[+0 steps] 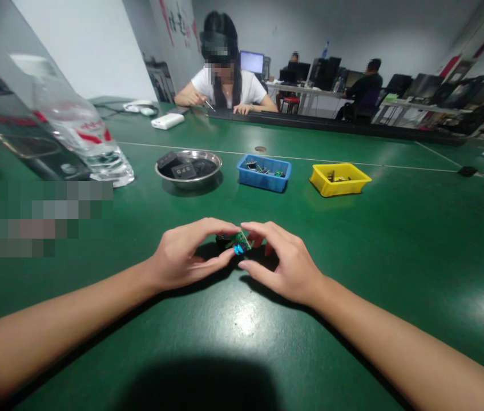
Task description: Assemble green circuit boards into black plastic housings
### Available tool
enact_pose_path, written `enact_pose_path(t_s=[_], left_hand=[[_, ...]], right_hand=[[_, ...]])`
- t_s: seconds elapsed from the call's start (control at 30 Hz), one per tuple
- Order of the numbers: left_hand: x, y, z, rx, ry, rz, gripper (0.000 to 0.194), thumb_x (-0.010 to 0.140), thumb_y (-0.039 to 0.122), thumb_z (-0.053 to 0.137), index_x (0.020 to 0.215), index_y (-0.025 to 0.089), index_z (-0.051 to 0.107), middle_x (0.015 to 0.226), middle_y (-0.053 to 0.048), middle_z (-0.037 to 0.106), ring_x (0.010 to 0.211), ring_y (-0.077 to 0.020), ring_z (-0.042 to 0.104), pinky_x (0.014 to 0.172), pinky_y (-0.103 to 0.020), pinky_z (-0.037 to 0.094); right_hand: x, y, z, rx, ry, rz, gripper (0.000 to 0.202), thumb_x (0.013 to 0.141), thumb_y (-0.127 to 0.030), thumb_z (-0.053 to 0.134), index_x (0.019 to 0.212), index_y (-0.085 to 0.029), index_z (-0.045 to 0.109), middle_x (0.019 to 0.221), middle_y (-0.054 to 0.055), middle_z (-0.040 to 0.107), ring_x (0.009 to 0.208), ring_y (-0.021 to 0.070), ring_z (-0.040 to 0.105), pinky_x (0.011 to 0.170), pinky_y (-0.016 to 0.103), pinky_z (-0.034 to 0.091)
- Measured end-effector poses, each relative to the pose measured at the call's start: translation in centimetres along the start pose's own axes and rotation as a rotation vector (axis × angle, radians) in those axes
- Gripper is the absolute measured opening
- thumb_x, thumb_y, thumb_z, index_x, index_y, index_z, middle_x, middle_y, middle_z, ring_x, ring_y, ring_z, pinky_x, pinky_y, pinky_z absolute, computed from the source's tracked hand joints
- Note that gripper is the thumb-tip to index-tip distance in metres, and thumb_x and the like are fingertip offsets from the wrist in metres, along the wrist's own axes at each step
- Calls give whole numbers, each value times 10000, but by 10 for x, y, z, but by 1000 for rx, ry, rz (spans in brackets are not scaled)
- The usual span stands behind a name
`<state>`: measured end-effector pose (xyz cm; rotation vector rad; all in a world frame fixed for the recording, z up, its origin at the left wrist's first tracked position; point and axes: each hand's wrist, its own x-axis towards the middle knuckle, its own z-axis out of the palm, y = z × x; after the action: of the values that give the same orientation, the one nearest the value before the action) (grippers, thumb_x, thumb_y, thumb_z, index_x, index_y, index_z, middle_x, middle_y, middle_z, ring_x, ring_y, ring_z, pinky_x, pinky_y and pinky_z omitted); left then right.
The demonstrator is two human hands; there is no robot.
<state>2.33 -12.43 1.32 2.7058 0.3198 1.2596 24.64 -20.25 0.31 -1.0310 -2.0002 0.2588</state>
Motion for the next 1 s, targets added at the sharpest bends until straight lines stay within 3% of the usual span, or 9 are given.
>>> enact_pose_path(t_s=[0.23,0.37,0.47,0.57,0.7,0.93,1.0], left_hand=[[0,-6,-1,-23,-87,16,307,958,179,679,1247,168,575,1092,-54,758,983,-148,730,901,-249,571],[4,-20,-8,8,-222,-27,472,887,397,770,1240,142,589,1232,-145,692,1160,-267,668,1020,-405,538],[5,-30,-10,70,-361,-133,608,823,531,803,1252,149,603,1254,-155,668,1157,-317,654,990,-469,527],[4,-36,-9,52,-454,-244,432,885,428,725,1217,173,619,1136,-97,707,1054,-275,681,922,-420,533],[3,-39,-9,12,-448,-351,347,859,325,673,1165,173,610,1077,-72,709,991,-245,683,880,-374,531],[3,-43,-10,-28,-468,-427,481,819,431,737,1195,180,573,1120,-89,690,1020,-269,663,895,-401,521],[4,-44,-10,-8,-488,-411,421,849,433,697,1173,183,601,1111,-94,692,1028,-275,654,907,-412,514]], right_hand=[[11,11,-1,-51,24,-94,257,906,-169,735,1153,-191,671,940,38,743,767,134,672,670,227,546],[10,17,-6,-57,49,2,234,877,-187,780,1094,-195,693,874,6,727,729,126,659,662,224,533],[8,25,-10,-40,46,81,253,859,-228,814,1090,-208,714,876,-1,710,745,131,647,661,236,518],[7,32,-12,-16,44,176,281,845,-271,837,1098,-220,727,858,-9,693,731,135,632,662,257,505],[7,34,-12,33,48,253,310,835,-304,846,1111,-226,729,842,-16,693,707,139,624,662,278,495],[7,30,-11,85,58,297,308,822,-296,853,1097,-229,732,838,-20,703,703,136,627,645,272,489],[7,30,-10,94,55,301,305,822,-297,850,1095,-230,732,834,-20,702,699,136,628,637,271,487]])
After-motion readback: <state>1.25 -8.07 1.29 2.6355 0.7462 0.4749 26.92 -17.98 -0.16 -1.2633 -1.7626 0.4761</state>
